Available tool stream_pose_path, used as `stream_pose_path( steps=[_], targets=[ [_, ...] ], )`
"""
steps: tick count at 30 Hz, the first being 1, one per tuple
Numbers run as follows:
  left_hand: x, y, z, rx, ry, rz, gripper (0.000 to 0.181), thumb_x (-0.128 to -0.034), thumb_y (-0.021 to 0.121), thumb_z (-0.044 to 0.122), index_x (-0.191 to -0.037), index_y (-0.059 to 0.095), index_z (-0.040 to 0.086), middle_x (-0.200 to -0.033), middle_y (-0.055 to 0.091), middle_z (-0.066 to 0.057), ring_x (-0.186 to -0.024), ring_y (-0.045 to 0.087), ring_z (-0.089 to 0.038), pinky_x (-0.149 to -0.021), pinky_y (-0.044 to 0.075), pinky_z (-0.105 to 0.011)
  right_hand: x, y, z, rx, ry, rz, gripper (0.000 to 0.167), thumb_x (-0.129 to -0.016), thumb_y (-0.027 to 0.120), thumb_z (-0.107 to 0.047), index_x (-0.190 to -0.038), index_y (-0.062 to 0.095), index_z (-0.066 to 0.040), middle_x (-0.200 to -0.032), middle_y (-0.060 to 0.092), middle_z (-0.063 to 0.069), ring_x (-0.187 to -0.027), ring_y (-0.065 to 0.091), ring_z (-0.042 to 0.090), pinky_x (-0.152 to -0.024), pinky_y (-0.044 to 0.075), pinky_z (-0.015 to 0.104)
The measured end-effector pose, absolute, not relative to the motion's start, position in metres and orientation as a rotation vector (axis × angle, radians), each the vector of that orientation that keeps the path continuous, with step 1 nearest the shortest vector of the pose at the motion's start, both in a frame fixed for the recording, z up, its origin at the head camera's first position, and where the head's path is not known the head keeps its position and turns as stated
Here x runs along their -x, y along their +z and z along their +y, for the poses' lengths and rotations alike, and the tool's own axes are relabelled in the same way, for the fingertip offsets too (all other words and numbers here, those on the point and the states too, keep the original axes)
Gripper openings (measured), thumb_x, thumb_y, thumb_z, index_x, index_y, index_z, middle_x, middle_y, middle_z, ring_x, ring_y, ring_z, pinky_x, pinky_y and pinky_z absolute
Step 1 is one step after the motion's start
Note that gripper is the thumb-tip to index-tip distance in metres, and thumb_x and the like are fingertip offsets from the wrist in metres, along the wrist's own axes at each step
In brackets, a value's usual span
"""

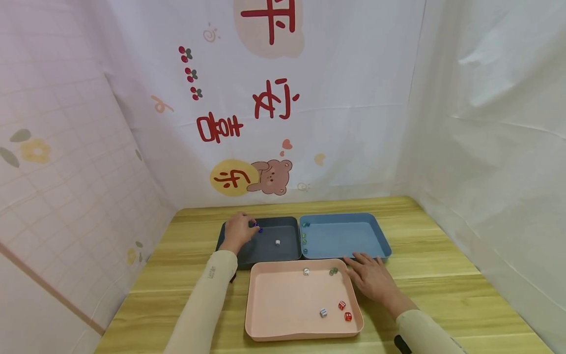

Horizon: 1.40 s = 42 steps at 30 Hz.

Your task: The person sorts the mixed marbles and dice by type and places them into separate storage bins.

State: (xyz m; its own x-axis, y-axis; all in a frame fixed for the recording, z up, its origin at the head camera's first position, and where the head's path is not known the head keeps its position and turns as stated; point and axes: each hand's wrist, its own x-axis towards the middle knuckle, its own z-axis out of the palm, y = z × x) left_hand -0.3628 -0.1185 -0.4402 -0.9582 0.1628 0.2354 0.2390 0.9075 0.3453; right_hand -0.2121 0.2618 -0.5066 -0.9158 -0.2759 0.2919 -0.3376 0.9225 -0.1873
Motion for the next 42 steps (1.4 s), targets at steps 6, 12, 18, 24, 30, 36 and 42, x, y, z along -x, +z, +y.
stream_pose_path(
  steps=[6,12,18,24,30,36,42],
  targets=[
    [0.366,-0.441,-0.126,0.259,-0.564,-2.879,0.025,-0.09,0.074,0.031,-0.106,0.076,0.012,-0.132,0.057,-0.017,-0.121,0.052,-0.039,-0.1,0.036,-0.063,0.211,-0.505,0.259,-0.457,0.366,-2.818,0.041,-0.1,0.058,-0.03,-0.136,0.062,-0.01,-0.138,0.055,0.022,-0.129,0.047,0.047,-0.102,0.029,0.072],
    [0.37,-0.442,-0.125,0.269,-0.594,-2.861,0.032,-0.092,0.071,0.031,-0.117,0.073,0.011,-0.132,0.056,-0.018,-0.122,0.052,-0.04,-0.1,0.037,-0.063,0.211,-0.505,0.26,-0.439,0.359,-2.824,0.041,-0.101,0.058,-0.031,-0.137,0.062,-0.01,-0.139,0.055,0.021,-0.13,0.046,0.045,-0.103,0.029,0.071],
    [0.365,-0.436,-0.119,0.289,-0.594,-2.846,0.031,-0.0922,0.071,0.03,-0.116,0.074,0.01,-0.131,0.057,-0.018,-0.122,0.052,-0.038,-0.101,0.038,-0.062,0.21,-0.504,0.259,-0.434,0.36,-2.83,0.042,-0.101,0.057,-0.031,-0.137,0.062,-0.01,-0.139,0.054,0.021,-0.13,0.046,0.046,-0.104,0.028,0.071],
    [0.363,-0.433,-0.112,0.305,-0.608,-2.846,0.03,-0.092,0.072,0.029,-0.115,0.074,0.01,-0.129,0.057,-0.018,-0.122,0.052,-0.037,-0.103,0.038,-0.059,0.211,-0.505,0.259,-0.448,0.361,-2.817,0.041,-0.101,0.058,-0.031,-0.136,0.062,-0.01,-0.139,0.055,0.021,-0.13,0.047,0.046,-0.103,0.029,0.071],
    [0.364,-0.431,-0.102,0.339,-0.646,-2.84,0.029,-0.0922,0.072,0.028,-0.115,0.073,0.011,-0.127,0.058,-0.014,-0.12,0.053,-0.034,-0.103,0.04,-0.054,0.211,-0.507,0.26,-0.46,0.361,-2.797,0.041,-0.1,0.058,-0.03,-0.136,0.063,-0.01,-0.138,0.055,0.022,-0.129,0.047,0.046,-0.102,0.03,0.072],
    [0.36,-0.426,-0.086,0.461,-0.726,-2.809,0.029,-0.0915,0.073,0.026,-0.115,0.073,0.01,-0.122,0.06,-0.013,-0.117,0.054,-0.033,-0.101,0.043,-0.052,0.211,-0.507,0.261,-0.453,0.366,-2.799,0.041,-0.101,0.058,-0.03,-0.136,0.062,-0.01,-0.139,0.054,0.021,-0.13,0.046,0.046,-0.103,0.029,0.072],
    [0.353,-0.423,-0.069,0.566,-0.759,-2.798,0.031,-0.0917,0.073,0.027,-0.118,0.073,0.01,-0.127,0.059,-0.013,-0.119,0.053,-0.032,-0.102,0.043,-0.05,0.211,-0.507,0.261,-0.468,0.359,-2.792,0.04,-0.1,0.059,-0.029,-0.135,0.063,-0.009,-0.138,0.055,0.022,-0.129,0.047,0.046,-0.101,0.031,0.072]
  ],
)
